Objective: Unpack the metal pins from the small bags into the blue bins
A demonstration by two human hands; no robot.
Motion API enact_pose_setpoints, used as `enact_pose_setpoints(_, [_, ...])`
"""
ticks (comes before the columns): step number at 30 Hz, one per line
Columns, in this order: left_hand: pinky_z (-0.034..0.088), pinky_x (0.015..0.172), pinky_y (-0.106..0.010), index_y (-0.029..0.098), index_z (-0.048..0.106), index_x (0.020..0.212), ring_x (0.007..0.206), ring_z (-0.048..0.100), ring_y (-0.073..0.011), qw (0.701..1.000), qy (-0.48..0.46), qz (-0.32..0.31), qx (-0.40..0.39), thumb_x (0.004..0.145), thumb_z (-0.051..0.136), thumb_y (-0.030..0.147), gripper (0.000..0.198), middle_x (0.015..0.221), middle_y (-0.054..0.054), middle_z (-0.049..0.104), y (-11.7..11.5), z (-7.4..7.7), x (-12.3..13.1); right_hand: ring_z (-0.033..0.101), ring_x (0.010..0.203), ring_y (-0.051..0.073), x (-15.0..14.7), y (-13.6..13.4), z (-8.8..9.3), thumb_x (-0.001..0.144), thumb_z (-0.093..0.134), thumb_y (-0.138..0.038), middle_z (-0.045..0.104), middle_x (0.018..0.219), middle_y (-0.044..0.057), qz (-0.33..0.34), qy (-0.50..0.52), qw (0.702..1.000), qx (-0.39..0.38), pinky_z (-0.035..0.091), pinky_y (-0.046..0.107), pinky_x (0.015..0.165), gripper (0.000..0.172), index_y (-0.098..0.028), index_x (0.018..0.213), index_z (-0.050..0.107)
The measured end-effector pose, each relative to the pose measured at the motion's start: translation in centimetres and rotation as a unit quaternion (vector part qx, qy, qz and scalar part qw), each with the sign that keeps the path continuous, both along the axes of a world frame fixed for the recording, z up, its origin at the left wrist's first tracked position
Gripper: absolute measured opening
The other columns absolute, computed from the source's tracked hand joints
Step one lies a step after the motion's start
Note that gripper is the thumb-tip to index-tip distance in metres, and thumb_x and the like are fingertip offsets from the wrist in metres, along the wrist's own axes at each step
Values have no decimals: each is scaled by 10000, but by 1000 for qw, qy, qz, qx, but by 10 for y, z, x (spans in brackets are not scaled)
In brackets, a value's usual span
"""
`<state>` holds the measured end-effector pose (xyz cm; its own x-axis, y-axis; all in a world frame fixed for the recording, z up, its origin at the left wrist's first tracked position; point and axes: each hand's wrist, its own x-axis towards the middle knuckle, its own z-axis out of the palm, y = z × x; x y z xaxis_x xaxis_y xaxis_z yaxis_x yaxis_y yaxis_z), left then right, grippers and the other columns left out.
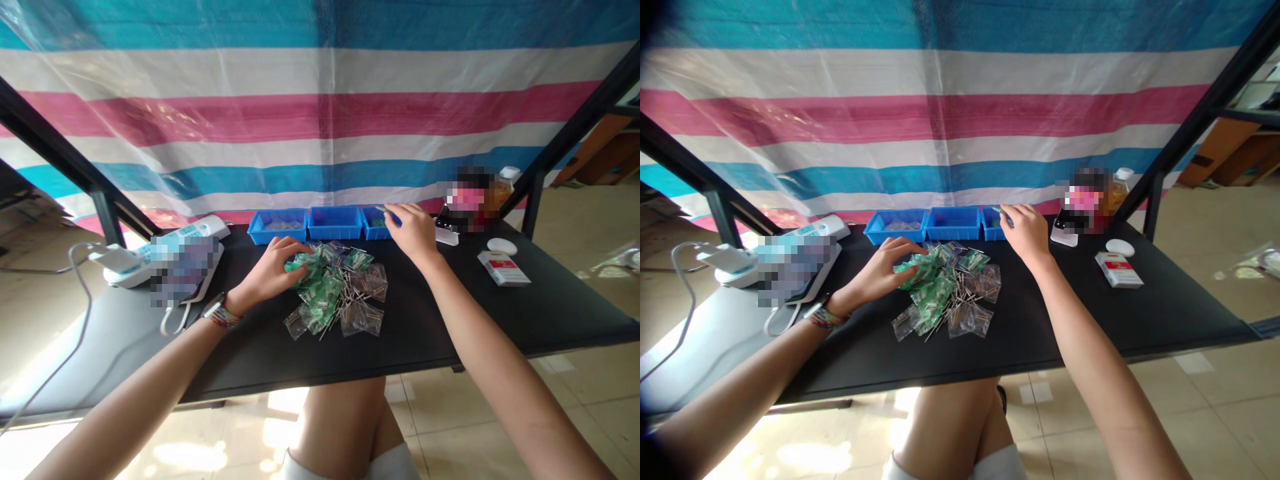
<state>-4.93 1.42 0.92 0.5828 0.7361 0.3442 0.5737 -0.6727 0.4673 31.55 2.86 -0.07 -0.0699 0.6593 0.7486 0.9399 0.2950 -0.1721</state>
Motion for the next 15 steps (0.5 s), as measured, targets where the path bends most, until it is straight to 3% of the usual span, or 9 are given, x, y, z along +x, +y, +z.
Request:
enact_pose_setpoints(3, [460, 1078, -519, 198, 763, 1229, 1101, 631, -325, 998, 59, -23, 3, 866, 633, 327, 407, 1244, -122, 726, 3, -3, -2, 727, 1009, 327, 3, 3, -5, 1039, 552, -307, 840, 1042, 150, -20, -40, 999, -24, 484, 510, 1072, 367, -134, 1247, 800])
enact_pose_setpoints(7, [482, 1074, -518, 182, 759, 1244, 1104, 639, -333, 997, 78, -24, 15, 885, 638, 345, 413, 1239, -137, 712, 3, -7, -1, 708, 1052, 317, -9, -1, -3, 1088, 451, -306, 824, 1159, 163, -10, -36, 999, 11, 476, 459, 1010, 410, -133, 1267, 776])
enact_pose_setpoints(15, [541, 980, -383, 220, 763, 1164, 1066, 719, -271, 999, -19, -25, 10, 1022, 599, 423, 297, 1146, -97, 765, 6, -8, -2, 703, 974, 281, -39, -10, -8, 1086, 482, -281, 816, 1025, 122, 123, -25, 992, 33, 522, 455, 964, 339, -173, 1184, 788])
